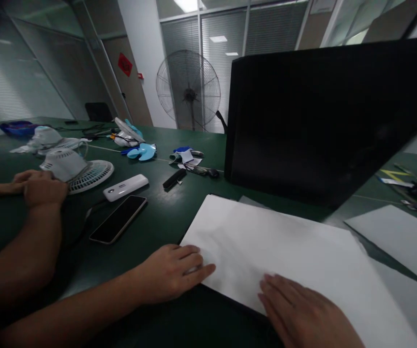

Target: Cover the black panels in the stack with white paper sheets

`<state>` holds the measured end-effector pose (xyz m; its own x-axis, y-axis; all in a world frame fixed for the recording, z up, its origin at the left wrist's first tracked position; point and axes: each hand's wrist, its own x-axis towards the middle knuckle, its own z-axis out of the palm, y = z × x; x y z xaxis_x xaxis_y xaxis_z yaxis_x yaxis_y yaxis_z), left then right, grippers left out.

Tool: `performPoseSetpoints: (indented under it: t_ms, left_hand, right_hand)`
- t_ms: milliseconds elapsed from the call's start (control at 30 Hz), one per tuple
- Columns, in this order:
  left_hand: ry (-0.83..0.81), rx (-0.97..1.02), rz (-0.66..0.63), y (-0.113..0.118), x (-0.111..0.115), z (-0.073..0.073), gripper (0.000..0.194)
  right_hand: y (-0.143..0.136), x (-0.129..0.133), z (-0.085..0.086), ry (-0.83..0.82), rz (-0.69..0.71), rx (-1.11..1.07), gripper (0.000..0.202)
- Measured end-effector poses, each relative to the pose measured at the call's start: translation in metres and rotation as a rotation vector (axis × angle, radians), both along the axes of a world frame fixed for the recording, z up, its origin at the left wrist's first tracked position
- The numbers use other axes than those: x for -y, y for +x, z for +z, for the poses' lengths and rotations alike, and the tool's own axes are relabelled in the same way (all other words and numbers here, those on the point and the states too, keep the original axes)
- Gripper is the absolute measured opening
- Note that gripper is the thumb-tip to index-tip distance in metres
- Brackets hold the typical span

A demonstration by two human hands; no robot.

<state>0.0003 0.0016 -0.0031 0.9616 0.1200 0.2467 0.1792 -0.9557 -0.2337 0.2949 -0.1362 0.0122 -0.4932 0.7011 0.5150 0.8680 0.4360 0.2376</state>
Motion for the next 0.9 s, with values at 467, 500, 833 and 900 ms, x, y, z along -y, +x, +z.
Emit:
performPoseSetpoints:
  t_ms: [467, 500, 833, 900]
  left_hand:
    - [0.118, 0.363, -0.057, 0.006, 0.002, -0.005, 0.006]
    - [0.101, 0.349, -0.062, 0.007, 0.002, -0.004, 0.007]
    - [-0.007, 0.143, -0.064, 0.007, -0.003, -0.006, 0.01]
    - [-0.006, 0.122, -0.056, 0.006, -0.003, -0.006, 0.01]
  right_hand:
    - [-0.012, 0.0, -0.034, -0.204, -0.036, 0.013, 0.038]
    - [-0.013, 0.0, -0.033, -0.212, -0.031, 0.007, 0.038]
    - [0.047, 0.001, -0.034, -0.272, -0.183, -0.144, 0.043]
    - [0.106, 0.0, -0.042, -0.189, -0.36, -0.208, 0.042]
